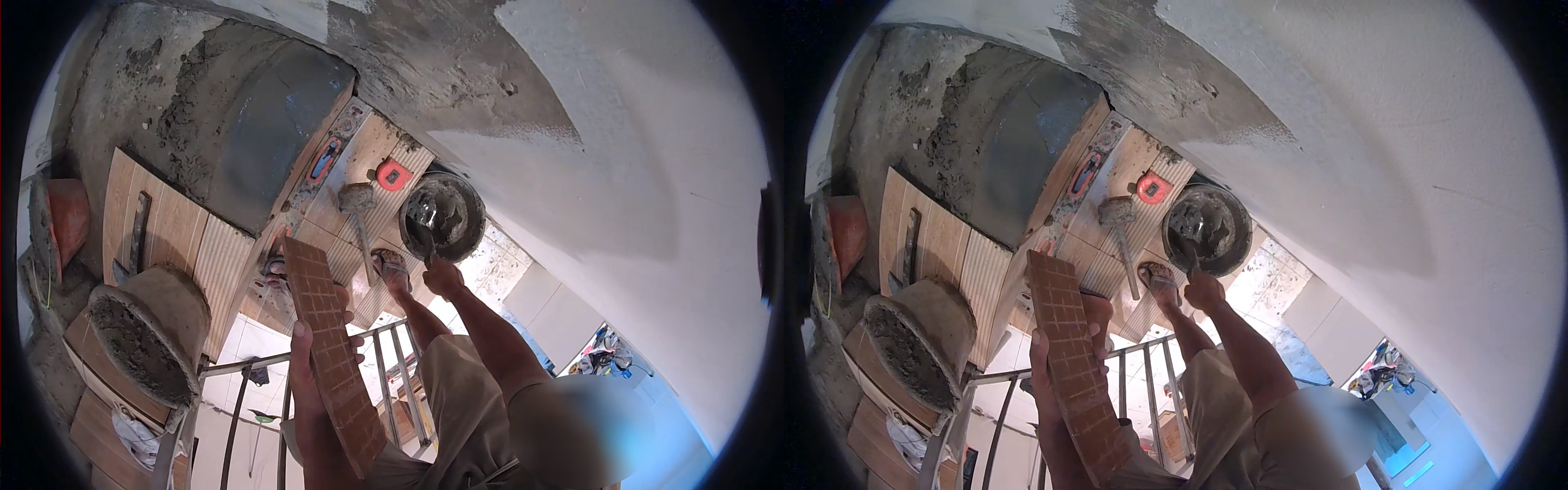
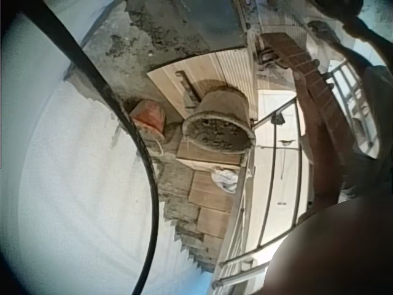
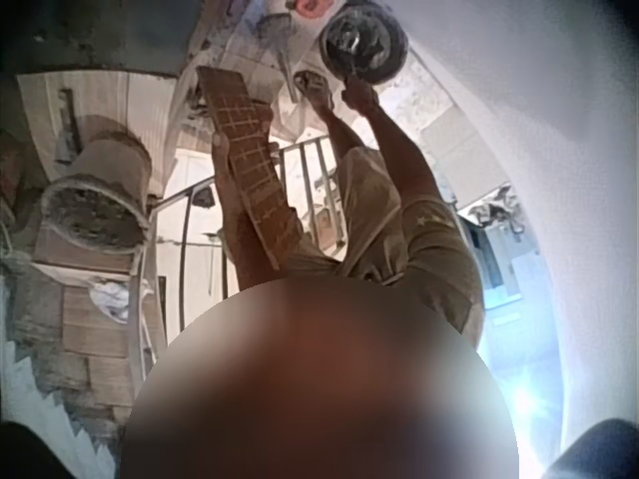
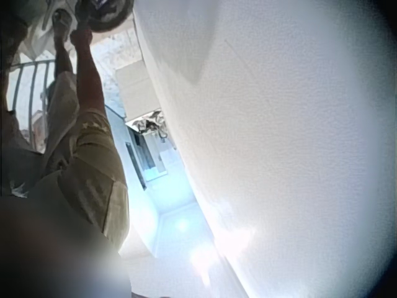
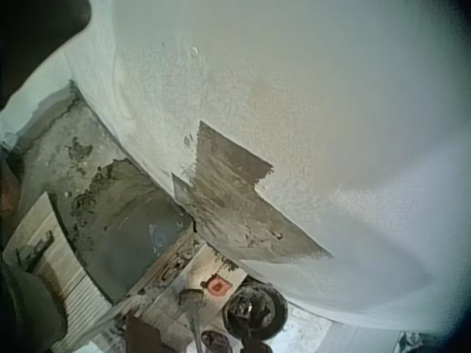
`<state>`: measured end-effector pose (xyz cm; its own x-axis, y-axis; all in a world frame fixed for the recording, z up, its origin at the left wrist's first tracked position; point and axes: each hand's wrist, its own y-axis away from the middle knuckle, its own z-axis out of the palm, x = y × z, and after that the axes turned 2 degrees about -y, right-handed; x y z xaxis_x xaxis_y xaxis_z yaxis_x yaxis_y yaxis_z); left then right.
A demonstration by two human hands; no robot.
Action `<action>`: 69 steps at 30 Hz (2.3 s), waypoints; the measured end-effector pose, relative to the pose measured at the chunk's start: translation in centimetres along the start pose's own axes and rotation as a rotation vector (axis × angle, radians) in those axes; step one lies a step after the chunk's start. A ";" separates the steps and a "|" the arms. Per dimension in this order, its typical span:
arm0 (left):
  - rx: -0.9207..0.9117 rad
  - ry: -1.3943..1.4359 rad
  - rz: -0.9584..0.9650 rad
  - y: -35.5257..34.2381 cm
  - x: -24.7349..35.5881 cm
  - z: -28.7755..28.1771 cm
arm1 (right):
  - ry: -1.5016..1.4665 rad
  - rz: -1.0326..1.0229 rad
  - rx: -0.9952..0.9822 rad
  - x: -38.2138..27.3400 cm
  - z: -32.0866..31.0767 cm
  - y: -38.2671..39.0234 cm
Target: Apply cement to the floor and back of a tile and then lay it down.
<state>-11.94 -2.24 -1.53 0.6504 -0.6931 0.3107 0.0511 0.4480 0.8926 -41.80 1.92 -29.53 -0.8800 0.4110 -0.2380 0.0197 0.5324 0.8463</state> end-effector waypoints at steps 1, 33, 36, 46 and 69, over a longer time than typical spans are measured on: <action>0.001 -0.003 0.008 -0.1 -0.1 0.3 | -0.054 0.080 -0.013 0.4 -0.8 -0.1; -0.109 0.060 -0.076 -3.6 -2.9 -6.4 | -0.218 -0.312 0.084 4.9 -14.5 9.3; -0.210 0.160 -0.088 -4.7 -2.3 -6.3 | -0.193 -0.397 0.279 -0.8 -16.1 14.4; -0.629 0.819 -0.078 -0.6 1.7 1.8 | -0.096 -1.067 0.693 -12.9 -15.1 11.1; -0.131 0.474 0.272 -2.9 3.1 -3.1 | 0.143 -1.132 0.407 -19.2 -16.3 15.9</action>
<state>-7.73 -3.91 -4.15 0.9213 -0.2265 0.3161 -0.0924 0.6622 0.7436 -32.29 -9.59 -3.76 -0.5399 -0.5100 -0.6696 -0.6699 0.7421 -0.0250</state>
